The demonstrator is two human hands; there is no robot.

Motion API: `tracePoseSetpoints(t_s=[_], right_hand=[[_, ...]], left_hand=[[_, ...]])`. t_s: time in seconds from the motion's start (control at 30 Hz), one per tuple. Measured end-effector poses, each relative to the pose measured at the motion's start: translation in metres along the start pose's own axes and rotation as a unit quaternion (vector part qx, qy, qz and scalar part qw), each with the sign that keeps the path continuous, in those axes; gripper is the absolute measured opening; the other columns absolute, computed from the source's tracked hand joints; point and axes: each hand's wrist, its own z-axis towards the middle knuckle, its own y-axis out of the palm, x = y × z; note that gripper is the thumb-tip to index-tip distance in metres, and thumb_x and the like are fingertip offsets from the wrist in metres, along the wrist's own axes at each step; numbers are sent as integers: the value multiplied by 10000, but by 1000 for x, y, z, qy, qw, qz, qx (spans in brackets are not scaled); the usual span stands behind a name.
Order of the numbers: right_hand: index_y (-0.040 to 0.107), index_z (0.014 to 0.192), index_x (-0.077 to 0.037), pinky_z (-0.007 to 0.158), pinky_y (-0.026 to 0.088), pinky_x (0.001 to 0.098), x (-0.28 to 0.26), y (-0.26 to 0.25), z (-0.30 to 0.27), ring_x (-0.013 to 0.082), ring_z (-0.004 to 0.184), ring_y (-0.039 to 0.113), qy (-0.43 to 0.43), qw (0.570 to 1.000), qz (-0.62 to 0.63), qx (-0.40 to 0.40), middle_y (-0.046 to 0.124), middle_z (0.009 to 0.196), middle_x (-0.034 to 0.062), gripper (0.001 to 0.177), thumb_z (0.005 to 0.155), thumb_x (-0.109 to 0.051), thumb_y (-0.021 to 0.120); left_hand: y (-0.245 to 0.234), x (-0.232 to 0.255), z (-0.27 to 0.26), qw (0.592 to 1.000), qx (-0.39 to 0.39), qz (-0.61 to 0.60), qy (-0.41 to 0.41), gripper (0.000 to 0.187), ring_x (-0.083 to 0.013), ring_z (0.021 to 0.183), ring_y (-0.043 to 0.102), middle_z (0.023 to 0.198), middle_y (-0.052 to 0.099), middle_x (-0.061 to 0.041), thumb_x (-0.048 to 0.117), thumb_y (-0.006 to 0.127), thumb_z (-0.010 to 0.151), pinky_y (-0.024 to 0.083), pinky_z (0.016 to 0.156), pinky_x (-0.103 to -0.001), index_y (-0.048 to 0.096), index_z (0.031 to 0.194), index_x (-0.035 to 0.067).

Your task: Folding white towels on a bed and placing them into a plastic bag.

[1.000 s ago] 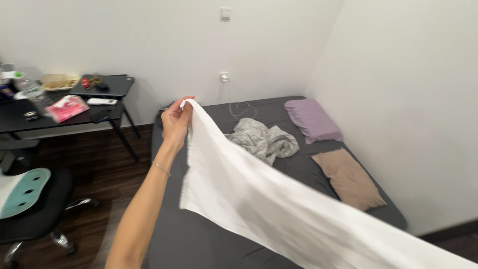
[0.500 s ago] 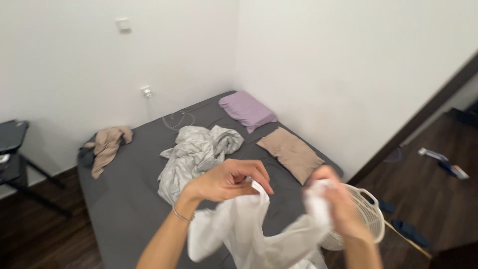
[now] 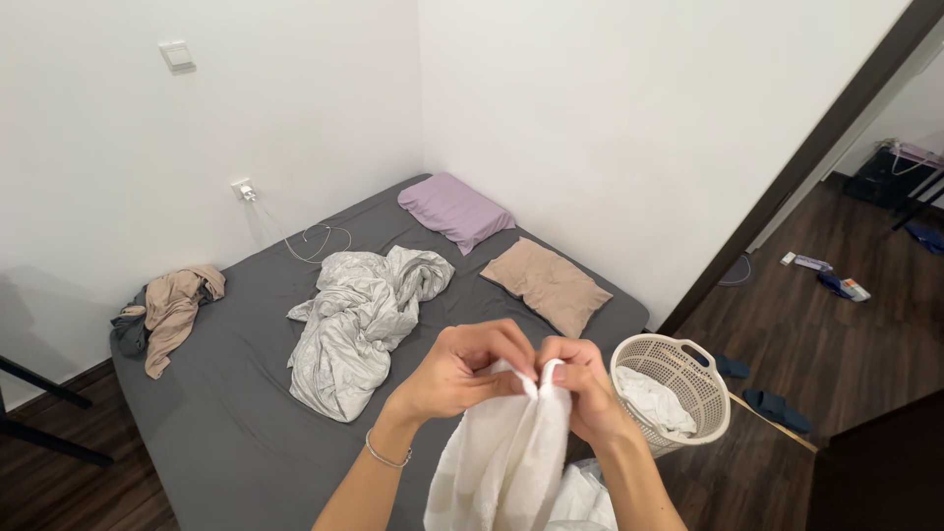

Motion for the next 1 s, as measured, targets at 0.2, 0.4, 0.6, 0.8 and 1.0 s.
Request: tracePoseSetpoints(t_s=[0.2,0.4,0.6,0.8,1.0], right_hand=[[772,921,-29,641,471,293,9,2,-7,138,741,595,6,1000,2,1,779,884,87,321,1015,-300,917],[770,935,-48,619,425,274,2,13,-9,92,721,556,21,1000,-10,11,744,866,34,312,1102,-255,932],[810,1031,-38,835,529,317,-9,12,-1,162,908,677,21,999,-27,11,809,1013,73,344,1052,-328,994],[632,1218,-85,639,544,247,-39,59,12,83,852,695,-69,994,-87,22,781,956,19,721,1013,-657,1021],[628,1134,-120,828,576,297,-42,66,11,132,979,703,-130,968,-185,107,791,1089,67,460,1134,-435,964]], left_hand=[[5,-4,-5,1000,-3,-30,4,193,-87,966,627,1250,809,-43,-60,942,1140,489,821,-249,906,1224,110],[12,-3,-5,1000,8,-26,7,262,-121,1035,691,1236,796,-44,-85,943,1115,555,924,-281,842,1277,95],[24,12,1,995,26,97,-10,465,-111,1057,642,1292,753,-10,48,956,1142,533,904,-280,880,1595,122],[38,12,17,960,94,203,167,347,-243,1109,846,1422,931,-135,272,1009,1119,686,1010,-409,979,1428,116],[29,-1,20,924,165,291,184,258,-314,1149,927,1211,994,-66,254,1073,1053,644,1130,-407,987,1247,108]])
